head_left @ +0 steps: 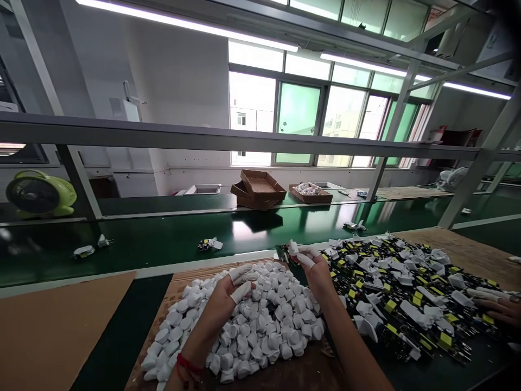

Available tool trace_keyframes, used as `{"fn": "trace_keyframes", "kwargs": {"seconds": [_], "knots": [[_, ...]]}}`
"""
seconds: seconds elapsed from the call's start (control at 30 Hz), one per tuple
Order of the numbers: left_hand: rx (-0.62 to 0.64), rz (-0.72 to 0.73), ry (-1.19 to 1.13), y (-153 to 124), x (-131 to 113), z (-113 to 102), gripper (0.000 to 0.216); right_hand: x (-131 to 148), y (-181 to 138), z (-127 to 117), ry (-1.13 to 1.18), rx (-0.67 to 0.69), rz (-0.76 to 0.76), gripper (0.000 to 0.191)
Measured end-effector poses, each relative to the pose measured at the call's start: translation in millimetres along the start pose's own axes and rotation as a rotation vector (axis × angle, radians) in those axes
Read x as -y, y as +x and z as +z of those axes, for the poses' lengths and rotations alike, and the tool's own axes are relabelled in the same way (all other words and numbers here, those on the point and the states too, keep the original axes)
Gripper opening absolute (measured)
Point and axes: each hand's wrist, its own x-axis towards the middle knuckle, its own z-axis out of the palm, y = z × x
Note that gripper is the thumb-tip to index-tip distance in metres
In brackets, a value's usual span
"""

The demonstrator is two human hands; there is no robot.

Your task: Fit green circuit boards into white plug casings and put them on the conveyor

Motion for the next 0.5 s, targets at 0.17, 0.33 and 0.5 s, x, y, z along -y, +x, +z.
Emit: {"fn": "trace_keyframes", "kwargs": {"seconds": [0.17,0.33,0.5], "knots": [[-0.044,0.012,-0.010,-1,-4,7,0.047,11,-27,22,0.222,0.183,0.069,0.026],[0.154,0.044,-0.120,-4,0,9,0.049,12,-38,28,0.272,0.341,0.105,0.031],[0.214,-0.052,-0.134,-2,9,8,0.040,19,-34,33,-0.011,0.341,-0.037,0.028]]}}
